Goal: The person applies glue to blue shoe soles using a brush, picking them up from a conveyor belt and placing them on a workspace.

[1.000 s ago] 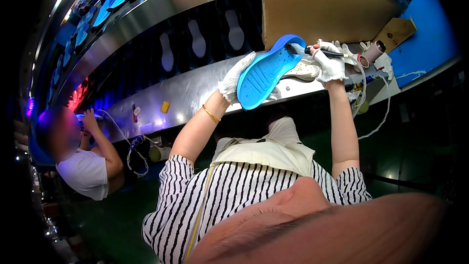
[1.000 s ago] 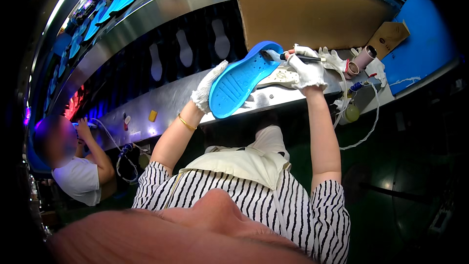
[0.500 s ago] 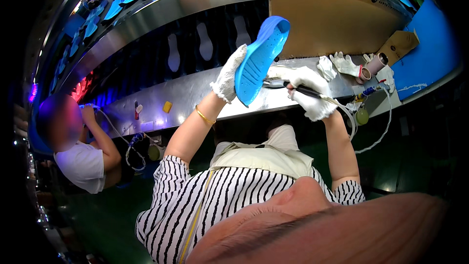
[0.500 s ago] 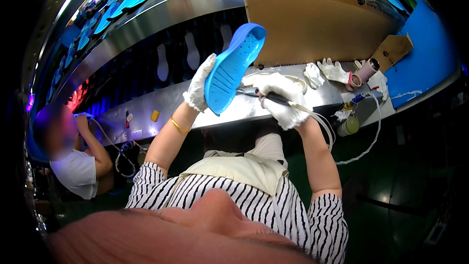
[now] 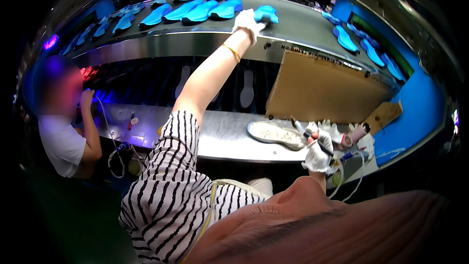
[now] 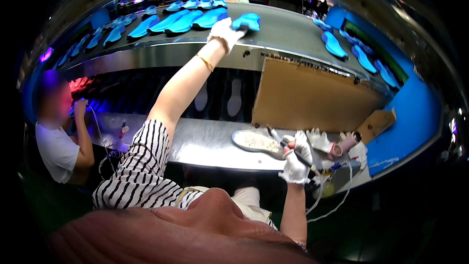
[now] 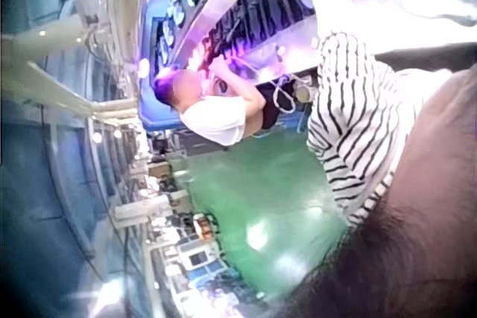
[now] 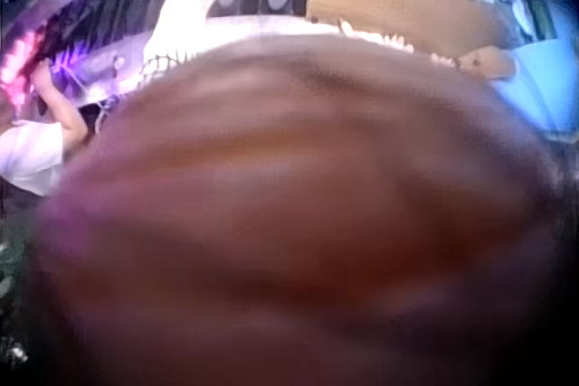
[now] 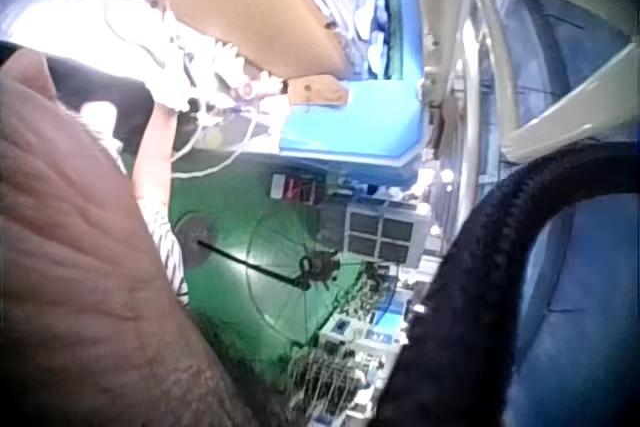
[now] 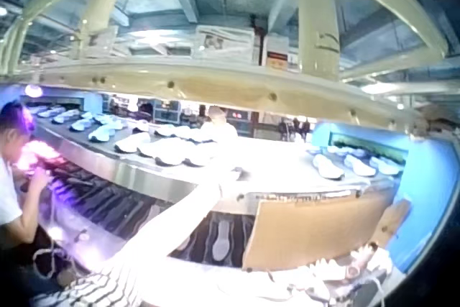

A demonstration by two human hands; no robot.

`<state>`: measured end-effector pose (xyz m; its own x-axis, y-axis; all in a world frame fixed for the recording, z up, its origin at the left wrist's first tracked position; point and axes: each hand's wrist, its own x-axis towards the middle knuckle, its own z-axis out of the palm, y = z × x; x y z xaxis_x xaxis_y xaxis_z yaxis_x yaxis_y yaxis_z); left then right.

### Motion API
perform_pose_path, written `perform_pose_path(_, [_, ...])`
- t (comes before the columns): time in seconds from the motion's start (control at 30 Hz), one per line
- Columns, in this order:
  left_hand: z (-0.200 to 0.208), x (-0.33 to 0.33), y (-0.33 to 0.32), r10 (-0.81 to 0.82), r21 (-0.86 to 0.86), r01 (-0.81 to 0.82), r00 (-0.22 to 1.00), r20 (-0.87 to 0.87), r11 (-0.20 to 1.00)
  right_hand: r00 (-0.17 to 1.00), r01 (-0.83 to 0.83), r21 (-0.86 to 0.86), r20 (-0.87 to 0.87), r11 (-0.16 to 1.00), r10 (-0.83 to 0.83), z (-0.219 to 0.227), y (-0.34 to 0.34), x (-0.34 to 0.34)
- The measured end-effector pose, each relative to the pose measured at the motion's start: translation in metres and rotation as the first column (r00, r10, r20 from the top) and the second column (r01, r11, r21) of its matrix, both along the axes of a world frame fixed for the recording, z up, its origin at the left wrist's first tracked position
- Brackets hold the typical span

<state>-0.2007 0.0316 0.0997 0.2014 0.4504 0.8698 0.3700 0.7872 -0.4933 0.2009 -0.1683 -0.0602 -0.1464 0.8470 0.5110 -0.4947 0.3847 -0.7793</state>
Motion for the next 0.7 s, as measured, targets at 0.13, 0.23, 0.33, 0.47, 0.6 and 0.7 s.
perform_pose_path(0.13, [-0.029,0.054,-0.044,-0.57,0.864,0.502,-0.72,0.396,-0.033,0.995,0.088,-0.06,-0.034,0.994,-0.091,-0.019,0.015,0.014])
perform_pose_path(0.23, [0.01,0.015,-0.104,-0.741,0.23,0.909,0.116,0.661,0.348,0.996,0.07,-0.18,-0.05,0.981,-0.08,-0.019,0.02,0.011])
perform_pose_path(0.33, [0.032,-0.049,-0.126,-0.473,0.083,0.826,0.233,0.849,0.557,0.999,0.034,-0.172,-0.033,0.984,-0.04,-0.03,0.033,-0.002])
perform_pose_path(0.47, [0.033,-0.111,-0.153,-0.129,-0.137,0.614,0.368,0.921,0.777,0.996,0.079,-0.169,0.044,0.982,-0.072,-0.036,0.034,-0.003])
perform_pose_path(0.6, [0.016,-0.166,-0.15,-0.049,0.006,0.529,0.067,0.997,0.849,1.0,0.013,-0.296,-0.012,0.955,-0.017,-0.027,0.031,-0.015])
perform_pose_path(0.7, [0.022,-0.157,-0.146,0.057,-0.137,0.4,0.207,0.977,0.906,1.0,-0.011,-0.321,0.02,0.947,0.018,-0.019,0.029,-0.012])
